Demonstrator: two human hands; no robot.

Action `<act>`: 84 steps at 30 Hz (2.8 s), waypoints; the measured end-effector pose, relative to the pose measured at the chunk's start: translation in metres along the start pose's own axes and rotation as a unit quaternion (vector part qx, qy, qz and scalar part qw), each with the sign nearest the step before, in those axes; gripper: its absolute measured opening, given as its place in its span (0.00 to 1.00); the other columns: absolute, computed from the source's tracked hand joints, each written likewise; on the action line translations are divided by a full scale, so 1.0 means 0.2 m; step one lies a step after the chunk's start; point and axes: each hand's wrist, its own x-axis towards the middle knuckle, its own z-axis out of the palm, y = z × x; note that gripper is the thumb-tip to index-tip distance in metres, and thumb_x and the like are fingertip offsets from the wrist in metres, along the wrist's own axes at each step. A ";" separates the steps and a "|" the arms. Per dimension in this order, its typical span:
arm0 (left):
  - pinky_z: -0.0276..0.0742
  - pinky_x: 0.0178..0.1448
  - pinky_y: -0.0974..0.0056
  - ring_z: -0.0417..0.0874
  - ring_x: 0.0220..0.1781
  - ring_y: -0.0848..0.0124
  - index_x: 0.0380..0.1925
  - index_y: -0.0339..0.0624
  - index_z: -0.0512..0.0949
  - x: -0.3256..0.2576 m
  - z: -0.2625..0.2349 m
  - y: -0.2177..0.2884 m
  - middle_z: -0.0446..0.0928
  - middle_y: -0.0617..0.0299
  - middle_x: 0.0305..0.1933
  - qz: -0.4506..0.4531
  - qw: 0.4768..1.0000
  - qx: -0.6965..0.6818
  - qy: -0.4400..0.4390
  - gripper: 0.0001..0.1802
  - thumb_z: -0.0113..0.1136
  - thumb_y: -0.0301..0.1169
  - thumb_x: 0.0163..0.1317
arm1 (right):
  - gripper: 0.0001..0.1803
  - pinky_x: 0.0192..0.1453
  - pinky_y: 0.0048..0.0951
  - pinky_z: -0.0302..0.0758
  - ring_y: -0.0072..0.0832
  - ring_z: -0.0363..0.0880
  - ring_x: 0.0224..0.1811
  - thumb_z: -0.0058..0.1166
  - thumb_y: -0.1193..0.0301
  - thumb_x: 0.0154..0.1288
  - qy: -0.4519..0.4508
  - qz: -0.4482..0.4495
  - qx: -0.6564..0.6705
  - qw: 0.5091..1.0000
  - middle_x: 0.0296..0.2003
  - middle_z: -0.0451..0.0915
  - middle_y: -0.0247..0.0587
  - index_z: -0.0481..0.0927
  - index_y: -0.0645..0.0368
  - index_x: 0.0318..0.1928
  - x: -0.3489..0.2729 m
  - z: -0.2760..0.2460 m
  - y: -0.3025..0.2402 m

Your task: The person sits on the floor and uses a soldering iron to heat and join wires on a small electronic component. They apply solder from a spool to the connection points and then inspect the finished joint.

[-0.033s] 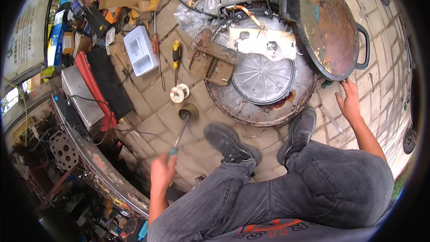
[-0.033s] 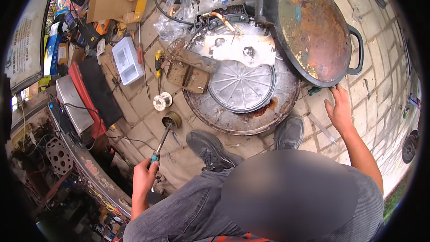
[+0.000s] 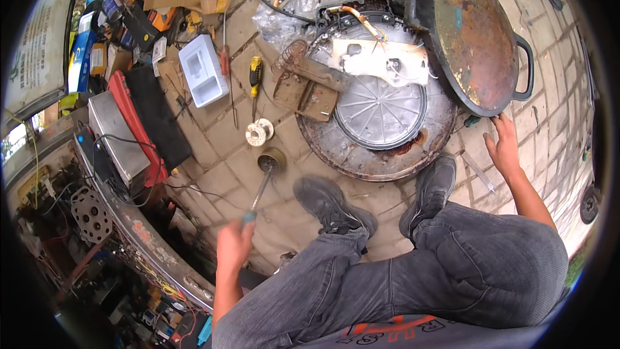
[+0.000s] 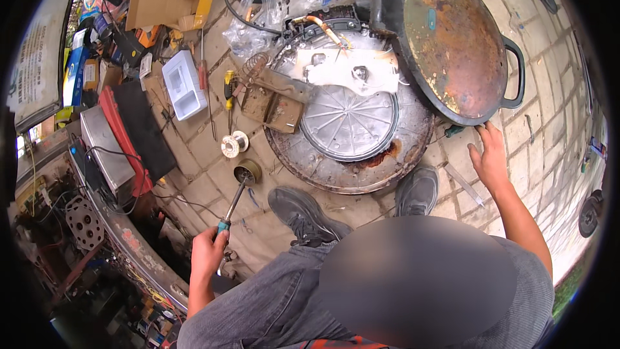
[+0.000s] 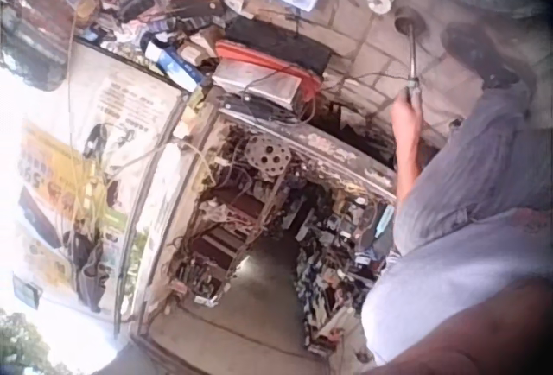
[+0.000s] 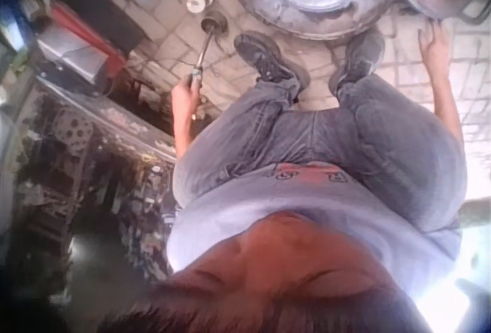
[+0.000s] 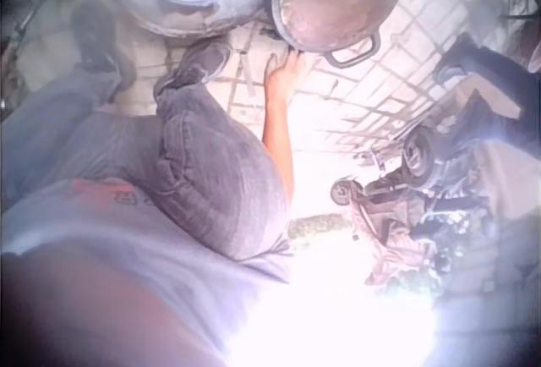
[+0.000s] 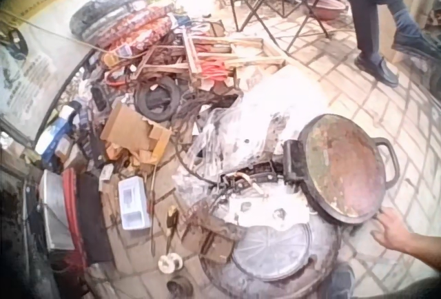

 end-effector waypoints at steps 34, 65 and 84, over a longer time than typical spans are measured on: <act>0.68 0.25 0.68 0.73 0.21 0.74 0.39 0.30 0.80 -0.03 -0.22 -0.03 0.79 0.58 0.26 -0.089 0.927 -0.314 -0.187 0.16 0.58 0.37 0.69 | 0.25 0.69 0.43 0.64 0.53 0.67 0.63 0.61 0.76 0.58 -0.061 0.037 0.039 0.997 0.59 0.71 0.55 0.74 0.66 0.56 0.03 -0.04 -0.11; 0.70 0.25 0.62 0.74 0.19 0.71 0.29 0.32 0.80 0.19 -0.01 -0.06 0.79 0.58 0.22 -0.064 0.986 -0.103 -0.113 0.22 0.54 0.42 0.70 | 0.12 0.37 0.42 0.79 0.46 0.82 0.33 0.65 0.66 0.57 -0.259 -0.089 0.096 0.957 0.31 0.81 0.48 0.80 0.62 0.34 0.07 -0.50 -0.70; 0.69 0.24 0.65 0.74 0.18 0.74 0.30 0.31 0.79 -0.08 -0.13 -0.23 0.79 0.58 0.23 -0.141 0.964 -0.217 -0.064 0.19 0.55 0.39 0.70 | 0.14 0.53 0.43 0.67 0.34 0.75 0.54 0.55 0.65 0.61 -0.099 -0.573 -0.234 0.779 0.45 0.81 0.38 0.86 0.53 0.45 0.65 0.58 -2.49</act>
